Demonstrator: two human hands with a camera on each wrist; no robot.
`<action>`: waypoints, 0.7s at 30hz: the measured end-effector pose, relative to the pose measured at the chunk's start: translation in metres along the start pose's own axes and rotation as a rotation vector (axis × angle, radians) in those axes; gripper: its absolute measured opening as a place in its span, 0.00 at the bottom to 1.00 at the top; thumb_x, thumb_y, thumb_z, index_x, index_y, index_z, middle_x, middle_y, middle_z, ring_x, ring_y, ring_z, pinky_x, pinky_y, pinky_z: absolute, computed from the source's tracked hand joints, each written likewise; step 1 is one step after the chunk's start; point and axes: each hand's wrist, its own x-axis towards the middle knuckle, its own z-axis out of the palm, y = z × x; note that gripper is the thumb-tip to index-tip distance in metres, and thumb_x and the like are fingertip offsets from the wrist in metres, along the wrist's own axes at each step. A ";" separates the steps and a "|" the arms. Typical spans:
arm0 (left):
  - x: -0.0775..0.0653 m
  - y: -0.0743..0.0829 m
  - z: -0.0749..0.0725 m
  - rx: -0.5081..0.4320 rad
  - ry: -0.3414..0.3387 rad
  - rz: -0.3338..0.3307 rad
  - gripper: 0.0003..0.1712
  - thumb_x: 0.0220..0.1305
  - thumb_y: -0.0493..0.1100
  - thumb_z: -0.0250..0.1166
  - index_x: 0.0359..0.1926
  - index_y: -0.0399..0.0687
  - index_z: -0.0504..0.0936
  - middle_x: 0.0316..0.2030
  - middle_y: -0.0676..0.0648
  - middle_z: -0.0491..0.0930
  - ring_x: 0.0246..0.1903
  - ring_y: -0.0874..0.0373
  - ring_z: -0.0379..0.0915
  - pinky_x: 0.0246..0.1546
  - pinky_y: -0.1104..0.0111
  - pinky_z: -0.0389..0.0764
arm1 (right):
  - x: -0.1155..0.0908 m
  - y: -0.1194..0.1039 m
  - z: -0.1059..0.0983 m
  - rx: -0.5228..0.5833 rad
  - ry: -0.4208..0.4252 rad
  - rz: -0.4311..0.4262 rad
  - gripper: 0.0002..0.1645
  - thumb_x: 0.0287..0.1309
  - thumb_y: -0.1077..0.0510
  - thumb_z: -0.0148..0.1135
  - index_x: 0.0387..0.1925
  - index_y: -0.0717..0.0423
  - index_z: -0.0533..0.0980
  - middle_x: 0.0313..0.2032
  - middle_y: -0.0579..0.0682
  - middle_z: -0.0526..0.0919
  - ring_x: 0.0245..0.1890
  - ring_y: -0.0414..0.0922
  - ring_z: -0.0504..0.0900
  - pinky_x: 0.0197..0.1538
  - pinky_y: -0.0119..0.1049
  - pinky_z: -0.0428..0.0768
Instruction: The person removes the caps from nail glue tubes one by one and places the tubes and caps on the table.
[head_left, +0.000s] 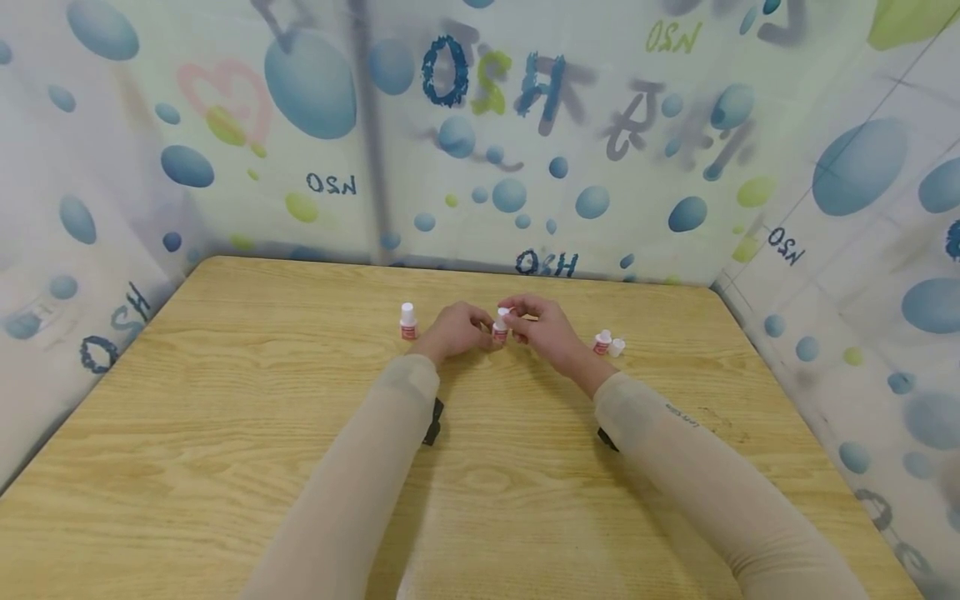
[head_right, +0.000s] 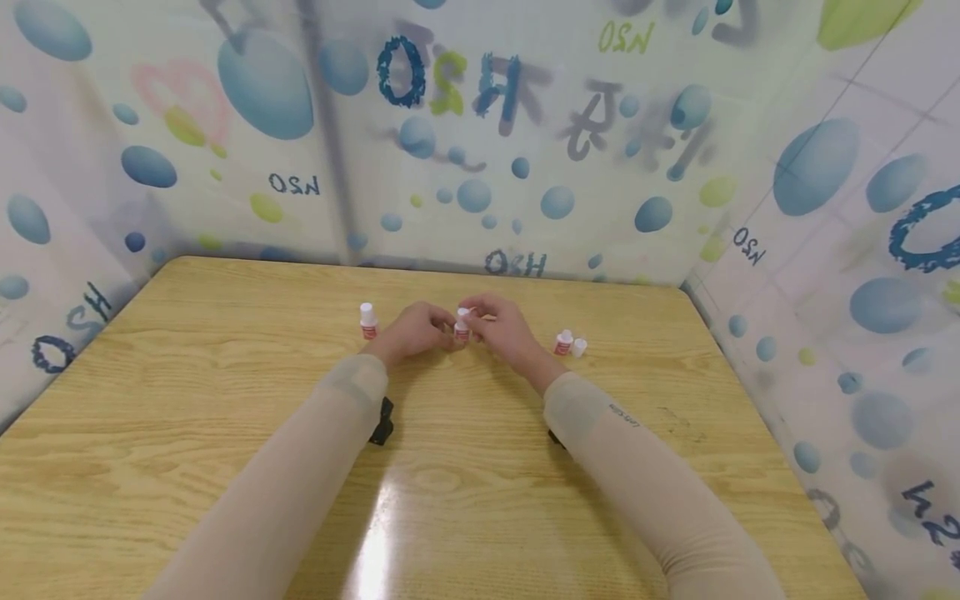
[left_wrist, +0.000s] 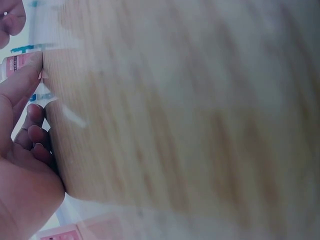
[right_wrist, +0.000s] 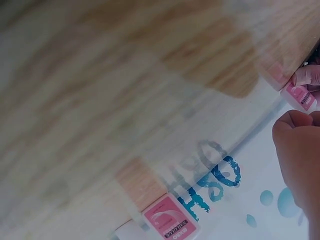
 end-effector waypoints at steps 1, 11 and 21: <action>0.000 0.000 0.000 0.002 0.001 0.002 0.18 0.67 0.48 0.74 0.55 0.49 0.89 0.56 0.45 0.86 0.52 0.50 0.75 0.59 0.56 0.76 | 0.000 0.000 0.000 -0.001 0.000 -0.001 0.20 0.78 0.60 0.58 0.65 0.63 0.78 0.39 0.49 0.77 0.36 0.51 0.75 0.39 0.36 0.74; 0.000 0.000 0.001 0.002 0.000 -0.001 0.17 0.68 0.48 0.74 0.55 0.50 0.89 0.57 0.46 0.86 0.53 0.49 0.75 0.61 0.55 0.76 | 0.001 0.003 -0.002 -0.031 0.037 0.024 0.19 0.75 0.52 0.66 0.59 0.57 0.79 0.43 0.48 0.79 0.40 0.49 0.78 0.45 0.37 0.79; -0.002 0.000 0.000 -0.004 0.003 -0.010 0.17 0.68 0.48 0.74 0.55 0.50 0.89 0.57 0.46 0.85 0.54 0.49 0.75 0.62 0.54 0.76 | 0.000 0.004 -0.002 -0.067 0.020 0.007 0.17 0.78 0.54 0.60 0.61 0.56 0.81 0.43 0.50 0.79 0.41 0.54 0.76 0.43 0.39 0.77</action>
